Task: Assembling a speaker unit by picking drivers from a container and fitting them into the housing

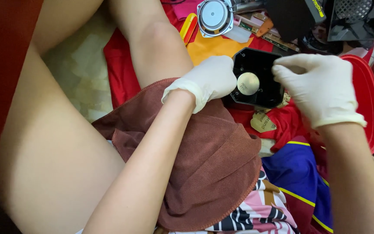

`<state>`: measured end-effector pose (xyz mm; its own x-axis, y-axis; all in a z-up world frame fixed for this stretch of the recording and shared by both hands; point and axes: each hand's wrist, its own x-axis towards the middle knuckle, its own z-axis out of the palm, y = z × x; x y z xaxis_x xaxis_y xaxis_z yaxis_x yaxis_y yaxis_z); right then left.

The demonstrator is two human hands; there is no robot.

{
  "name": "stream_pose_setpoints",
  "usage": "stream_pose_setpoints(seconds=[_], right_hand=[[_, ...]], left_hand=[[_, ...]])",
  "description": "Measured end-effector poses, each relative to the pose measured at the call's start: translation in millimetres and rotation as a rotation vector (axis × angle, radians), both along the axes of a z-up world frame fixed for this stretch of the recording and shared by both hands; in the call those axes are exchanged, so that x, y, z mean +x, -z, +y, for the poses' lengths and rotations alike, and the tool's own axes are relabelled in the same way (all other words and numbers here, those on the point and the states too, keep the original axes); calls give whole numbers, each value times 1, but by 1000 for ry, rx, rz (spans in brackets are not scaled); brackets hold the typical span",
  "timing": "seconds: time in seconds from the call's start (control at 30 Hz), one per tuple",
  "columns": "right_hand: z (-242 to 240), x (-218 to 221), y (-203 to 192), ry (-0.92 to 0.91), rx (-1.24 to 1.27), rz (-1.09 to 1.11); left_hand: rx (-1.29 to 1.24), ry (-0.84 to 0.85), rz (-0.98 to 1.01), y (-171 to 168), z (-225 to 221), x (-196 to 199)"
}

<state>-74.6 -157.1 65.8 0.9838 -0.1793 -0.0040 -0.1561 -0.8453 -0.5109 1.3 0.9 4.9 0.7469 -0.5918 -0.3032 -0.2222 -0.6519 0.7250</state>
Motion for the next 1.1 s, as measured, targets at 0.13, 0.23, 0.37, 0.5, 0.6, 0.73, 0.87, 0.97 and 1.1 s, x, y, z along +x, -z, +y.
stream_pose_setpoints(seconds=[0.13, 0.23, 0.37, 0.5, 0.6, 0.73, 0.87, 0.97, 1.1], right_hand=[[22, 12, 7, -116, -192, -11], [37, 21, 15, -50, -516, 388], [31, 27, 38, -20, -559, 483], [32, 28, 40, -34, -558, 489], [32, 27, 40, -47, -561, 457], [35, 27, 34, -51, -578, 468], [35, 28, 32, -75, -575, 470], [34, 28, 33, -82, -572, 465], [33, 27, 33, -81, -575, 455]], left_hand=[[-9, -9, -16, 2, 0, -1], [-40, -20, -3, -14, 4, -3], [58, -79, 137, 4, -6, 7], [15, -54, 4, 21, -7, 9], [-30, -48, 6, 11, -4, 4], [-2, -43, -8, 20, -7, 9], [-10, -44, 7, 17, -5, 7], [-30, -47, 1, 18, -5, 7], [-54, -36, 27, 7, -2, 3]])
